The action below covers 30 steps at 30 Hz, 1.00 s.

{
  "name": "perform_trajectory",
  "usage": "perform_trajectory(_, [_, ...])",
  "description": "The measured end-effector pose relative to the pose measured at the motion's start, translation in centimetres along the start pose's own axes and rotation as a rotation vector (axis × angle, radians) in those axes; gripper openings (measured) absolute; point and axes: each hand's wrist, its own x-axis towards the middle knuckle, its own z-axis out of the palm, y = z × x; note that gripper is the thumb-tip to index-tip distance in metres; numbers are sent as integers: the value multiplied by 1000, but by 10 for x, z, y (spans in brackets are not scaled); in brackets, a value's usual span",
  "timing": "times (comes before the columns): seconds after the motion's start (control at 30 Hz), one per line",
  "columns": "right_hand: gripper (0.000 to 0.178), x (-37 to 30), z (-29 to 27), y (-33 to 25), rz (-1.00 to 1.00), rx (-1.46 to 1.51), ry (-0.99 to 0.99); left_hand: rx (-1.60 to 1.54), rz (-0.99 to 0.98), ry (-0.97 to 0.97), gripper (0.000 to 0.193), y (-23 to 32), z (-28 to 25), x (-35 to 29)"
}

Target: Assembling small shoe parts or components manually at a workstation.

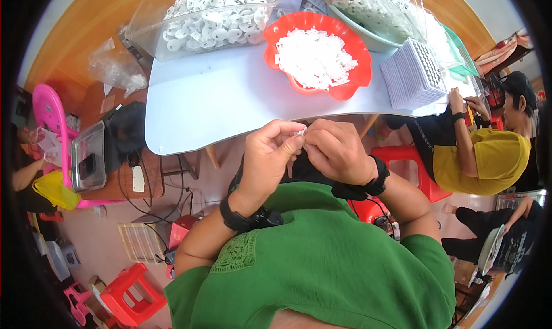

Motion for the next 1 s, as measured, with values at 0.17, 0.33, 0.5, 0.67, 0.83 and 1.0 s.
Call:
perform_trajectory(0.17, [12, 36, -41, 9, 322, 115, -293, -243, -111, -49, 18, -1, -21, 14])
perform_trajectory(0.33, [9, 90, -48, 72, 395, 12, -430, -436, -173, -42, 21, -5, -39, 24])
perform_trajectory(0.5, [18, 109, -14, 122, 260, -169, -632, -472, -199, -20, 24, -4, -42, 20])
perform_trajectory(0.67, [18, 113, 3, 138, 190, -222, -713, -506, -215, -33, 25, -5, -52, 20])
perform_trajectory(0.83, [12, 119, 9, 133, 230, -252, -693, -532, -231, -15, 23, -9, -57, 18])
perform_trajectory(1.0, [14, 115, -7, 132, 325, -153, -497, -544, -254, -28, 22, -9, -57, 21])
